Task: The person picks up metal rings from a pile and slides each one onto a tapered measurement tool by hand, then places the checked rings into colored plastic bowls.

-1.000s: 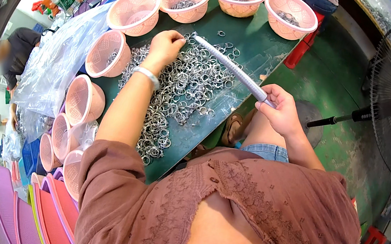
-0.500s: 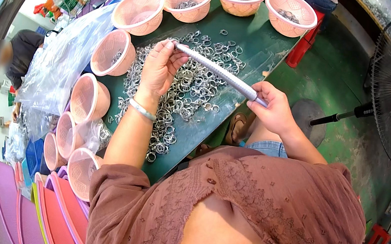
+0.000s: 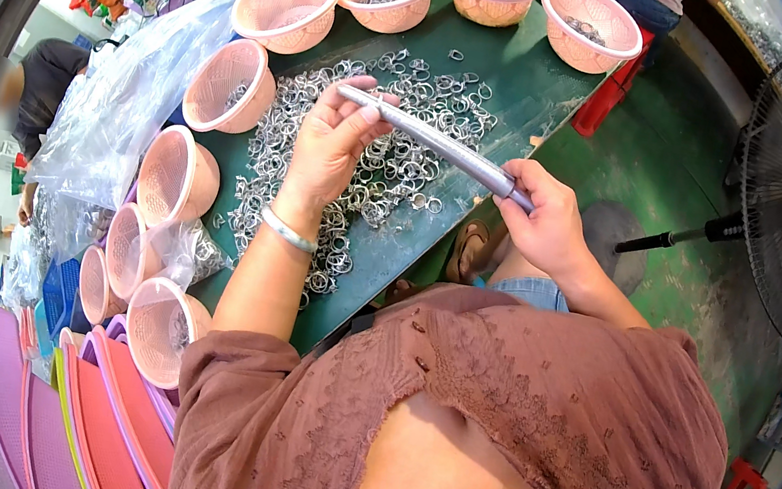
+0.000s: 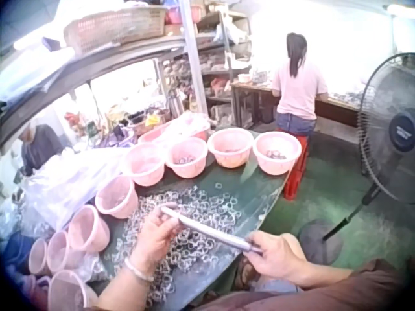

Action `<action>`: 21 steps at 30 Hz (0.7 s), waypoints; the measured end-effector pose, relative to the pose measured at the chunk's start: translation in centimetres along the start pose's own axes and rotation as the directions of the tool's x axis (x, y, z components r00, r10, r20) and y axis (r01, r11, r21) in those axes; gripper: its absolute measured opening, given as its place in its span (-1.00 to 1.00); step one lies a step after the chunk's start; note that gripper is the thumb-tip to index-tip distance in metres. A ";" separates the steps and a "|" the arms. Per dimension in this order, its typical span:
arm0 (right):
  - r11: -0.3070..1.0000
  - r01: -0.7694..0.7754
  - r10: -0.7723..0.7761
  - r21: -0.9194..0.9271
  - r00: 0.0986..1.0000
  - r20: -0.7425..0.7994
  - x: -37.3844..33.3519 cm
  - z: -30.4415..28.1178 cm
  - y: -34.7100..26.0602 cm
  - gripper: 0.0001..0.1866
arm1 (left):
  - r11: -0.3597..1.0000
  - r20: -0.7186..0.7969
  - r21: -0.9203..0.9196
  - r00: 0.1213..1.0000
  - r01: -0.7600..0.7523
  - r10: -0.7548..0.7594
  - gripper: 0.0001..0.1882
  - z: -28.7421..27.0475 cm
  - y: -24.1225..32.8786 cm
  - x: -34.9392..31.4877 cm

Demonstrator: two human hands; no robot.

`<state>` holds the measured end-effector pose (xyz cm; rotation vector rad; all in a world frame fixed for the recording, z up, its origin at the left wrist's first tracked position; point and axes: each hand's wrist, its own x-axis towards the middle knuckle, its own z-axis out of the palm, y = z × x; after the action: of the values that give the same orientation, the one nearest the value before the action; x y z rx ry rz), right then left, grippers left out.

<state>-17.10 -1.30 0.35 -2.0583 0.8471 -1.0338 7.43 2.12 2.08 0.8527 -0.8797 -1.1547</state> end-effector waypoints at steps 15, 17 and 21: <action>0.815 0.452 -0.519 -0.362 0.848 -0.109 1.3 1.7 -0.8 -0.65 | 0.996 0.123 -0.077 0.992 0.052 -0.042 -0.68 2.6 -1.6 -3.6; 0.823 0.446 -0.508 -0.352 0.855 -0.104 1.2 1.8 -0.8 -0.65 | 0.995 0.120 -0.086 0.992 0.059 -0.049 -0.68 2.4 -1.8 -3.6; 0.825 0.445 -0.506 -0.348 0.856 -0.103 1.3 1.9 -0.8 -0.64 | 0.992 0.092 -0.117 0.995 0.054 -0.044 -0.67 2.2 -2.2 -3.7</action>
<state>-14.69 -1.34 0.63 -2.5554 0.6219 -1.4653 3.92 5.13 0.55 0.7328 -0.8569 -1.2838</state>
